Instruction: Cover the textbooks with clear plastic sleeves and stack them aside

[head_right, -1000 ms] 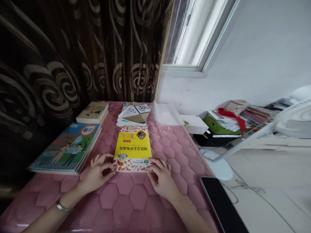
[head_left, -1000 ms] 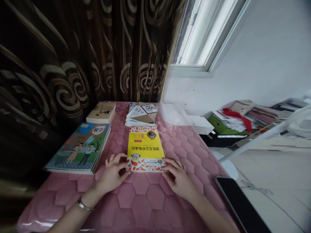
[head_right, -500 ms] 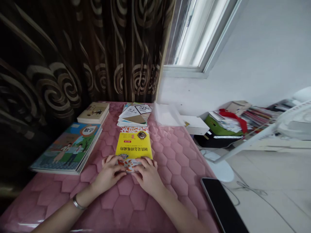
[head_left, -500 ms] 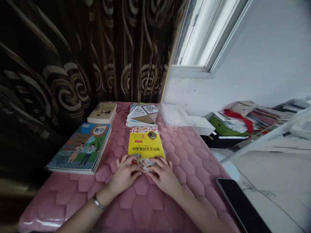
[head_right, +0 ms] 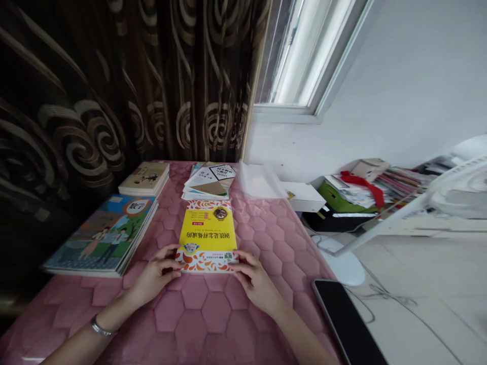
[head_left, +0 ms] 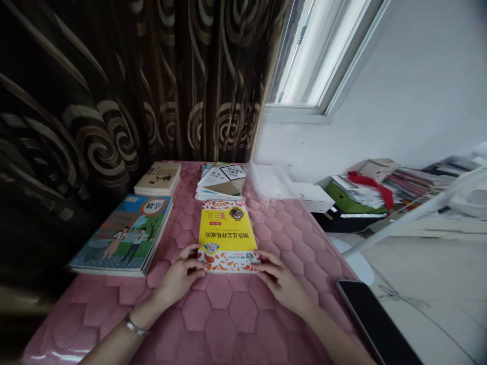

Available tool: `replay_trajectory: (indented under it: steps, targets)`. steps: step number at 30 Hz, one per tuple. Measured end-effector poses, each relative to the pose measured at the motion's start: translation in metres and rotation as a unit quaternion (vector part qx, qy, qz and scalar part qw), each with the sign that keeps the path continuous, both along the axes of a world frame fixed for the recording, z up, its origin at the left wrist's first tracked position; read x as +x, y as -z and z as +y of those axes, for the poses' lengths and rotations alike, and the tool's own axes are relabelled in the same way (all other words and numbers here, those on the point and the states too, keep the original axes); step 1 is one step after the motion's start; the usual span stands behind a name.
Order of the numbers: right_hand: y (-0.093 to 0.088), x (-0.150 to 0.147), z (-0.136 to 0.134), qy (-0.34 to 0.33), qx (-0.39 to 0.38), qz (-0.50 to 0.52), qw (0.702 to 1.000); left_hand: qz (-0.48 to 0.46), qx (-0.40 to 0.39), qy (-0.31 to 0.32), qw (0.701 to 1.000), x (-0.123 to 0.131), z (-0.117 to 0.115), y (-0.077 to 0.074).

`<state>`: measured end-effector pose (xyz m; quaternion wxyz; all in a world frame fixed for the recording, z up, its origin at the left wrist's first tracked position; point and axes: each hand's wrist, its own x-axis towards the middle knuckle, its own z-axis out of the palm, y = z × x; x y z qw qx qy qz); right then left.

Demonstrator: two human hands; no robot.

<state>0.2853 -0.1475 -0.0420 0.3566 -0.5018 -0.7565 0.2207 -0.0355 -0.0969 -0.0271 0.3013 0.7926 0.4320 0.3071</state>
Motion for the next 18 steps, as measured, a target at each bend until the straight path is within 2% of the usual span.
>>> replay_trajectory:
  steps: [4, 6, 9, 11, 12, 14, 18]
  targets:
    - [-0.008, -0.002, 0.001, -0.01, -0.029, 0.022, 0.999, -0.038, -0.062, -0.041, 0.997, 0.003, 0.001, -0.012]
    - [-0.01, -0.004, 0.006, 0.018, -0.041, 0.042, 0.998, -0.088, -0.146, -0.093, 0.981, 0.005, 0.005, -0.02]
    - [-0.011, -0.009, 0.02, 0.085, -0.08, 0.087, 0.989, -0.186, -0.296, -0.2, 0.915, 0.012, 0.014, -0.029]
    - [-0.012, -0.013, 0.03, 0.118, -0.101, 0.082, 0.985, -0.22, -0.353, -0.247, 0.875, 0.017, 0.022, -0.032]
    - [-0.013, -0.015, 0.034, 0.131, -0.105, 0.062, 0.984, -0.224, -0.37, -0.255, 0.865, 0.02, 0.026, -0.033]
    - [-0.016, -0.019, 0.04, 0.156, -0.106, 0.011, 0.982, -0.208, -0.396, -0.242, 0.861, 0.025, 0.035, -0.032]
    - [-0.021, -0.023, 0.043, 0.17, -0.113, -0.039, 0.978, -0.105, -0.376, -0.213, 0.895, 0.031, 0.051, -0.029]
